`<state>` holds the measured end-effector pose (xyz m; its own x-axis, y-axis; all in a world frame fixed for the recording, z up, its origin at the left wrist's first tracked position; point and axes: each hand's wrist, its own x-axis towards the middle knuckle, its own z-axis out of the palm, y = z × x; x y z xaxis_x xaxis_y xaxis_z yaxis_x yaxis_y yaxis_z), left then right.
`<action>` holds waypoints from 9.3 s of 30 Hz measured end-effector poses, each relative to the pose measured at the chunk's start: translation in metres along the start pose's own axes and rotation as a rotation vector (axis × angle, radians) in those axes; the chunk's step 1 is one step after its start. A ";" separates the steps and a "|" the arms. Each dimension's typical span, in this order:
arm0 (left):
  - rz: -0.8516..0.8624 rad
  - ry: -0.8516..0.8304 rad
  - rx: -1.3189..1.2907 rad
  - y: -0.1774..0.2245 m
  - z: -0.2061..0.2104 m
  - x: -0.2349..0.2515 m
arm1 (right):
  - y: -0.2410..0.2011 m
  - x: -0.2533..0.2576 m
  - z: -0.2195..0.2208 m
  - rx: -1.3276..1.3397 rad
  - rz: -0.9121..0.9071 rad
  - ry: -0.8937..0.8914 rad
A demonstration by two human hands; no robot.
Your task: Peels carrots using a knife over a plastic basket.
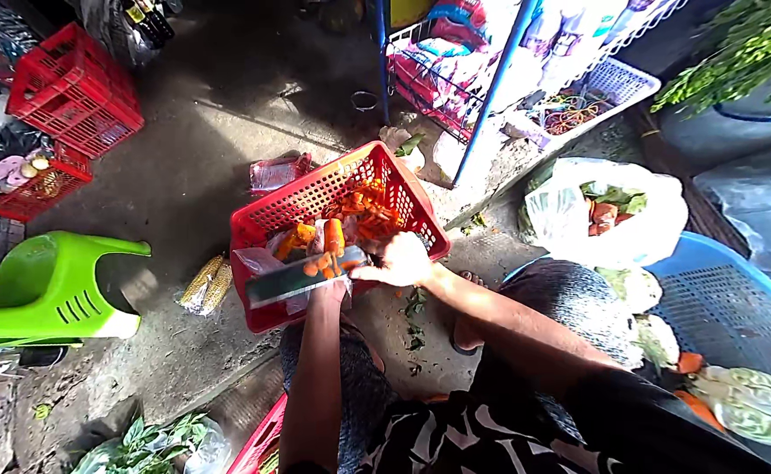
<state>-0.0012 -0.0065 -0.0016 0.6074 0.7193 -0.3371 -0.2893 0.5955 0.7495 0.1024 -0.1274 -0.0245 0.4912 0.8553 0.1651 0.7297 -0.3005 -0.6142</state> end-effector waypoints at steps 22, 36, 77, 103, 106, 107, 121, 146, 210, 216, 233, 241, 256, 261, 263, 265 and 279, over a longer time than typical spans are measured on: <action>-0.159 -0.036 0.006 0.015 0.002 0.008 | 0.013 0.032 -0.034 0.120 0.665 -0.129; -0.063 -0.008 0.029 0.000 -0.004 0.007 | 0.005 0.006 -0.009 0.010 0.034 -0.105; -0.065 -0.515 0.566 0.020 -0.027 0.012 | 0.009 -0.002 -0.035 0.072 -0.005 0.011; 0.461 -0.067 1.198 0.022 -0.026 -0.004 | 0.033 0.012 -0.040 -0.014 0.558 -0.195; 0.410 -0.091 1.262 0.028 -0.020 0.000 | 0.024 0.009 -0.040 0.053 0.470 -0.188; 0.418 -0.100 1.304 0.028 -0.018 0.001 | 0.017 0.007 -0.040 0.086 0.390 -0.166; 0.368 -0.109 1.297 0.023 -0.023 0.005 | 0.019 0.022 -0.029 0.053 0.459 -0.232; -0.055 -0.169 0.721 0.011 -0.010 0.001 | 0.003 0.003 -0.027 0.112 0.225 -0.002; -0.201 0.115 0.288 0.006 0.008 0.006 | -0.004 0.002 -0.015 0.085 0.287 -0.169; -0.321 -0.013 0.129 0.012 -0.001 0.015 | 0.014 0.016 -0.033 0.149 0.525 -0.131; -0.379 0.081 0.136 0.008 0.010 0.006 | 0.014 0.011 -0.021 0.118 0.348 -0.137; -0.409 0.128 0.156 0.006 0.004 0.007 | 0.010 0.012 -0.019 0.133 0.369 -0.193; -0.442 -0.105 -0.009 0.017 -0.001 0.017 | 0.011 0.013 -0.025 0.198 0.411 -0.180; -0.295 -0.177 0.106 0.012 -0.005 0.019 | 0.012 0.011 -0.026 0.260 0.387 -0.143; -0.261 -0.156 0.112 0.010 -0.006 0.022 | 0.011 0.010 -0.025 0.260 0.371 -0.118; -0.262 -0.153 0.120 0.010 -0.007 0.022 | 0.008 0.008 -0.026 0.234 0.332 -0.108; -0.277 0.240 0.240 0.003 0.003 -0.006 | -0.003 -0.008 0.009 -0.127 -0.070 0.204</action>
<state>-0.0038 -0.0103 0.0047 0.4409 0.6234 -0.6457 0.0582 0.6981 0.7137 0.0918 -0.1290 -0.0309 0.5139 0.7766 0.3645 0.8130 -0.3051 -0.4960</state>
